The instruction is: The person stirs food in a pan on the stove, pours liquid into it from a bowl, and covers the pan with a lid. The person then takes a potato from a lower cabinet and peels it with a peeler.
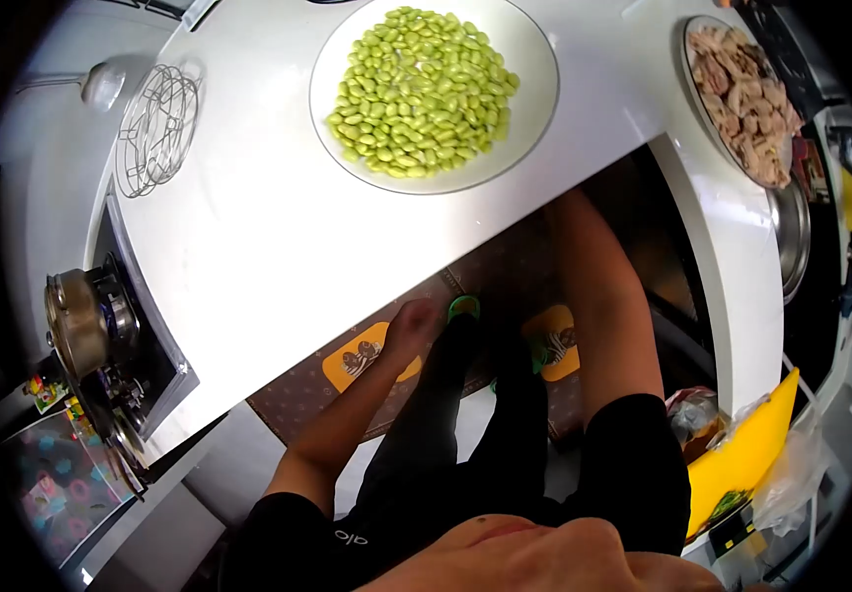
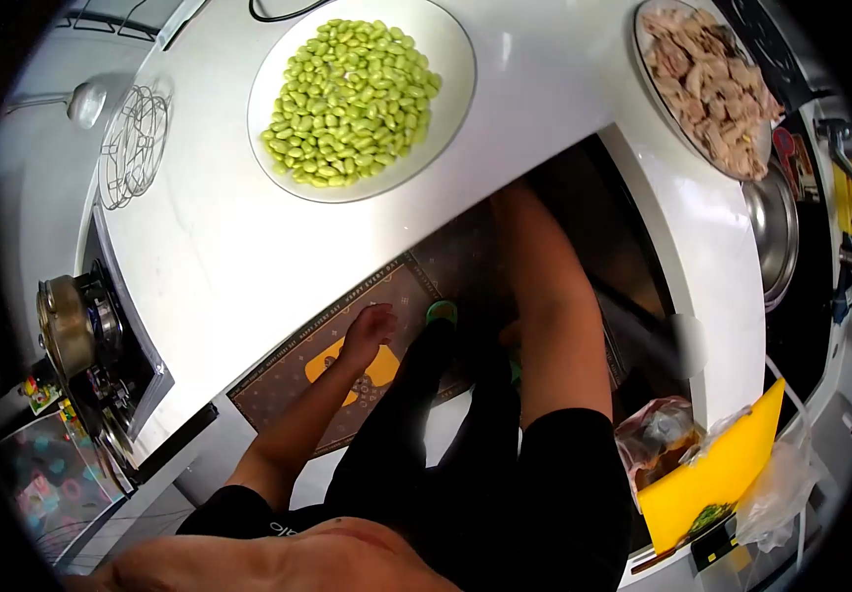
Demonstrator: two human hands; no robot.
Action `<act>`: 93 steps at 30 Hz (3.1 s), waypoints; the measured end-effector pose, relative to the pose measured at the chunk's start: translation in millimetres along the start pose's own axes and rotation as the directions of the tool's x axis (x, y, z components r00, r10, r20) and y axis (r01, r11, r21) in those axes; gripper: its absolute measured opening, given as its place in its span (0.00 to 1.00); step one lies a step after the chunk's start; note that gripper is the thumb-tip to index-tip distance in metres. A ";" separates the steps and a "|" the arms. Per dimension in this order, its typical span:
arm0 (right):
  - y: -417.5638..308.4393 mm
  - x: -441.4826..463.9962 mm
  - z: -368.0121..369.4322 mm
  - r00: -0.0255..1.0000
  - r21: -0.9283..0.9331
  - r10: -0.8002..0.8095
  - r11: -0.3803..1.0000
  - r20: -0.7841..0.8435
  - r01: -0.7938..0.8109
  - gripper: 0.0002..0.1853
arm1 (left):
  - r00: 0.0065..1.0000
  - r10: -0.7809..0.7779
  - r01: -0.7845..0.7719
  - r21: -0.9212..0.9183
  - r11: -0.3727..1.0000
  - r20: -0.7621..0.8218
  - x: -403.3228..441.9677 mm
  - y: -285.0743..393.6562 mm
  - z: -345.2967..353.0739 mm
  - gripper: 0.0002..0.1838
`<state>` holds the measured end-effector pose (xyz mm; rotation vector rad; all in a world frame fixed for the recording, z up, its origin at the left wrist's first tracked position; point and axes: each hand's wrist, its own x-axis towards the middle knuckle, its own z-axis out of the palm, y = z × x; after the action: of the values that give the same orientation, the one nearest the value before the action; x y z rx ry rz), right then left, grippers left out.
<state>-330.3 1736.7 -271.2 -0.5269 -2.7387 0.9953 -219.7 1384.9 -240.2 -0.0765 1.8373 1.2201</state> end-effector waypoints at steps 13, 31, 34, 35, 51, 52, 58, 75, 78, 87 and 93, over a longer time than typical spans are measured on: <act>-4.9 -33.8 11.9 0.992 -0.099 -0.053 0.994 -0.115 0.041 0.26 | 0.997 0.012 -0.010 -0.029 1.000 0.077 4.3 5.0 10.5 0.15; -102.0 -244.7 -88.1 0.827 0.353 0.382 0.904 -0.411 -0.242 0.38 | 0.976 -0.064 0.059 0.033 0.998 0.208 -63.5 89.1 48.4 0.12; -150.5 -285.0 -169.3 0.635 0.844 0.741 0.471 -0.220 -0.257 0.34 | 0.955 0.056 -0.062 0.013 0.998 0.292 -86.3 158.9 68.7 0.12; -157.5 -294.7 -198.9 0.602 0.943 0.785 0.294 -0.145 -0.157 0.32 | 0.941 0.128 -0.137 0.007 0.991 0.312 -86.8 178.9 75.5 0.12; 175.2 -257.9 -489.1 0.495 0.819 0.868 -0.311 0.038 0.482 0.25 | 0.014 0.752 -0.973 0.183 -0.143 0.659 23.3 566.7 555.8 0.16; 194.6 -250.2 -489.7 0.524 0.812 0.850 -0.345 0.057 0.471 0.25 | -0.010 0.766 -0.950 0.232 -0.208 0.643 35.3 576.7 581.7 0.18; 223.1 -217.0 -502.2 0.562 0.770 0.814 -0.449 0.143 0.454 0.24 | 0.166 0.622 -0.915 0.354 -0.192 0.765 53.8 580.2 649.4 0.14; 248.1 -193.6 -495.6 0.548 0.778 0.821 -0.445 0.158 0.443 0.25 | -0.069 0.755 -0.917 0.255 -0.305 0.652 55.8 574.9 625.1 0.10; 253.7 -197.2 -489.4 0.536 0.795 0.827 -0.436 0.170 0.421 0.26 | -0.106 0.813 -0.916 0.262 -0.304 0.572 56.8 574.7 612.5 0.12; 264.9 -199.8 -475.5 0.531 0.749 0.820 -0.485 0.211 0.452 0.29 | 0.079 0.834 -0.900 0.399 -0.176 0.546 41.1 574.4 581.9 0.10; 263.4 -201.0 -479.2 0.507 0.741 0.835 -0.478 0.216 0.471 0.29 | 0.146 0.840 -0.906 0.412 -0.099 0.522 47.2 568.6 578.4 0.14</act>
<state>61.2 2127.1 -87.5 -0.9525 0.1726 1.9940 -157.1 2134.7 66.4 1.9967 2.0752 1.1230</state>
